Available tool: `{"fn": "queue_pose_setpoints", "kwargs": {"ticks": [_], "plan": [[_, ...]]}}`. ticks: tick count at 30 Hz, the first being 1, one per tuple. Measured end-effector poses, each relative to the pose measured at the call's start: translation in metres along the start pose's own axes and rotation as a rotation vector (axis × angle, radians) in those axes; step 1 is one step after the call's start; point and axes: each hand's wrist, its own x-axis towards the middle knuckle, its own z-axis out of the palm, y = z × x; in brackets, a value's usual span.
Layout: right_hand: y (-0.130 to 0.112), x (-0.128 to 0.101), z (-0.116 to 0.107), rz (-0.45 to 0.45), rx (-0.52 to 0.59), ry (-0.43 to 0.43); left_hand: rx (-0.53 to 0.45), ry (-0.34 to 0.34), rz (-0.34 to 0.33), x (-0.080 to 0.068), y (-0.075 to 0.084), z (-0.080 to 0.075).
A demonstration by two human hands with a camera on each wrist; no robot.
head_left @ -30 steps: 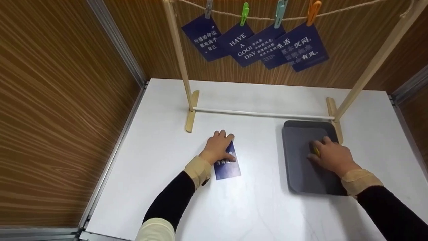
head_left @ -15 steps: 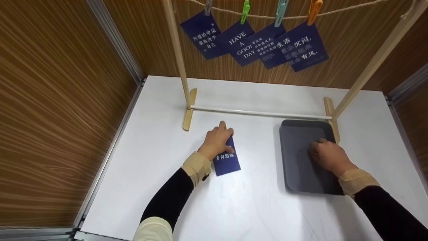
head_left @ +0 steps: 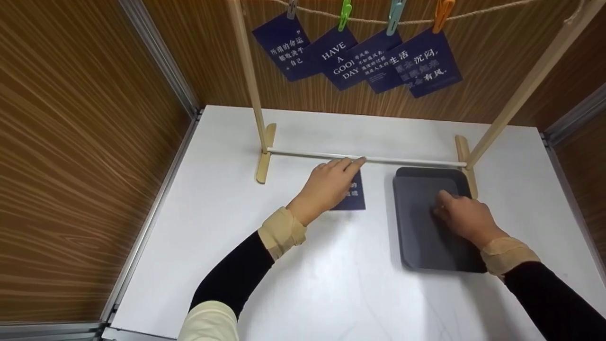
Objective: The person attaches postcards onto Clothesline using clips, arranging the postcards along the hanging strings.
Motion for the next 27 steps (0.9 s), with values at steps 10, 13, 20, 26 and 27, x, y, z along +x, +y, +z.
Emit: {"fn": "queue_pose_setpoints", "kwargs": {"ticks": [10, 13, 20, 26, 27], "plan": [[-0.005, -0.004, -0.004, -0.060, -0.035, -0.042, -0.271, 0.350, 0.168, 0.022, 0.029, -0.027], [-0.005, -0.006, -0.007, -0.074, -0.013, -0.041, -0.258, 0.412, 0.228, 0.030, 0.034, -0.033], [-0.001, -0.012, -0.032, -0.138, -0.038, 0.005, -0.074, 0.545, 0.335, 0.055, 0.045, -0.049], [-0.002, -0.010, -0.072, -0.130, -0.078, 0.035, -0.112, 0.580, 0.413, 0.073, 0.053, -0.065], [-0.003, -0.009, -0.080, -0.134, -0.083, 0.048, -0.136, 0.580, 0.416, 0.076, 0.053, -0.068]]}}
